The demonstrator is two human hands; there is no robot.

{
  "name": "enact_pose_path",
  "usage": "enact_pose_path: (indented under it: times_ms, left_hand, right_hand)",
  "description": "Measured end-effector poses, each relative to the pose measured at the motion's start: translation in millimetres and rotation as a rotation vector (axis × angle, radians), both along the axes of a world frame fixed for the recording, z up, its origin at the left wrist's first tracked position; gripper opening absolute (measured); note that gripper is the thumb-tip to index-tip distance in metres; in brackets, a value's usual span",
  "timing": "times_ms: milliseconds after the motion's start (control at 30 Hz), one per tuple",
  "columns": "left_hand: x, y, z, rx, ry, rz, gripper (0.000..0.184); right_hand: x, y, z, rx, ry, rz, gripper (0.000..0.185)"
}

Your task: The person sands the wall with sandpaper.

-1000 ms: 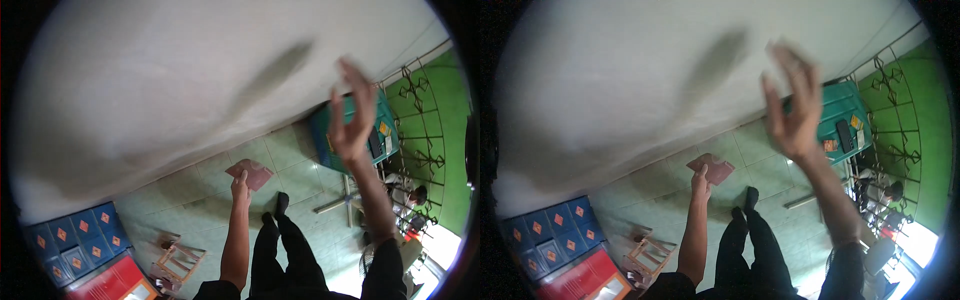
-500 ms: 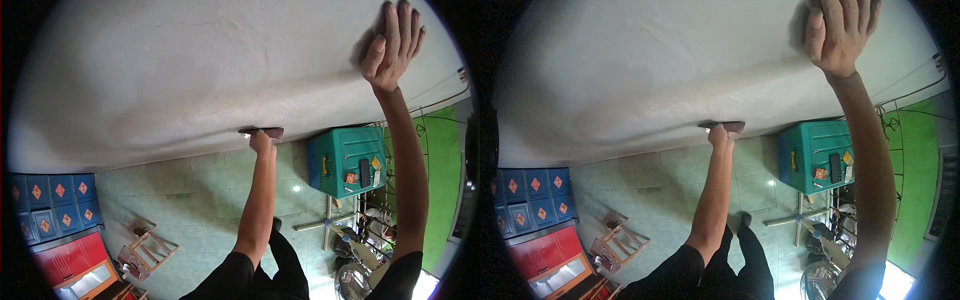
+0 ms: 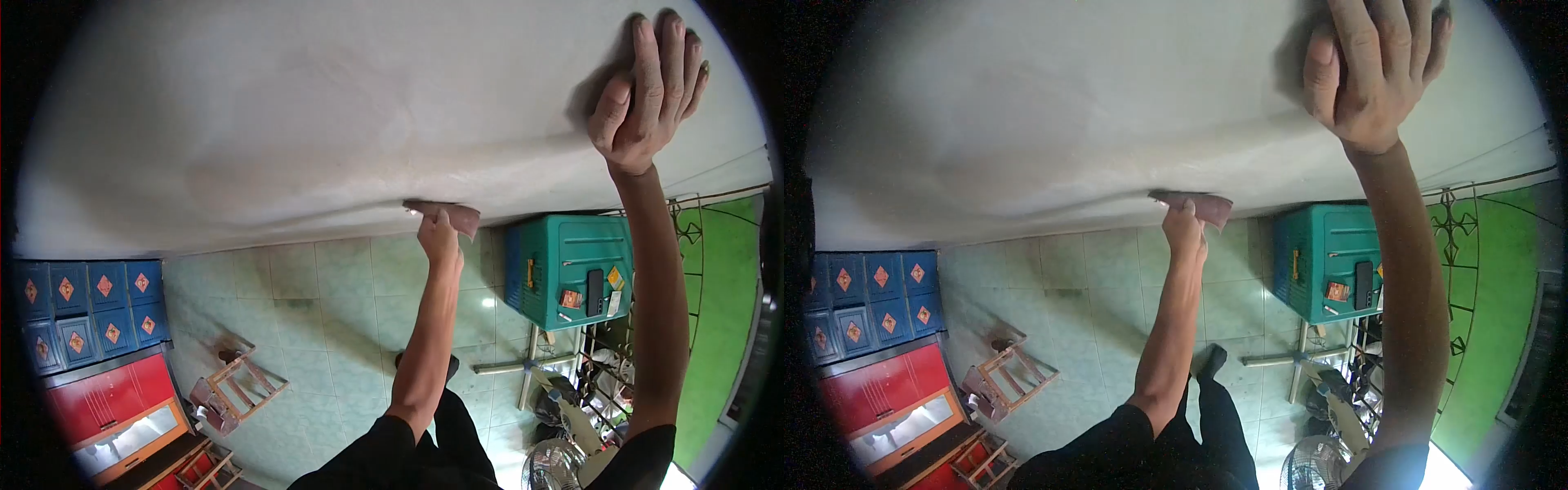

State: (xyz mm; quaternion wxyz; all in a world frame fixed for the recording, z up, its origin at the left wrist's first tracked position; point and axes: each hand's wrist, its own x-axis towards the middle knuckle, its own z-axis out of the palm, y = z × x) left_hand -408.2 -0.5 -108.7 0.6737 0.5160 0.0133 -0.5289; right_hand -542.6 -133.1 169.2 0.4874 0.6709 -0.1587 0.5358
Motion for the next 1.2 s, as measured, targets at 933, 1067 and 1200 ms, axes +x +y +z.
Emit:
enact_pose_path:
  times_ms: [933, 1067, 1200]
  left_hand:
    - [8, -10, -20, 0.217, -0.278, 0.104, 0.017]
    - [5, -21, -48, 0.112, -0.080, 0.129, 0.016]
    - [14, -6, -56, 0.200, -0.199, -0.031, 0.024]
  right_hand:
    - [-35, -2, 15, -0.129, 0.298, -0.299, 0.047]
    - [-43, -20, 15, -0.219, 0.304, -0.271, 0.049]
    - [-6, 10, -33, 0.158, -0.266, 0.081, 0.057]
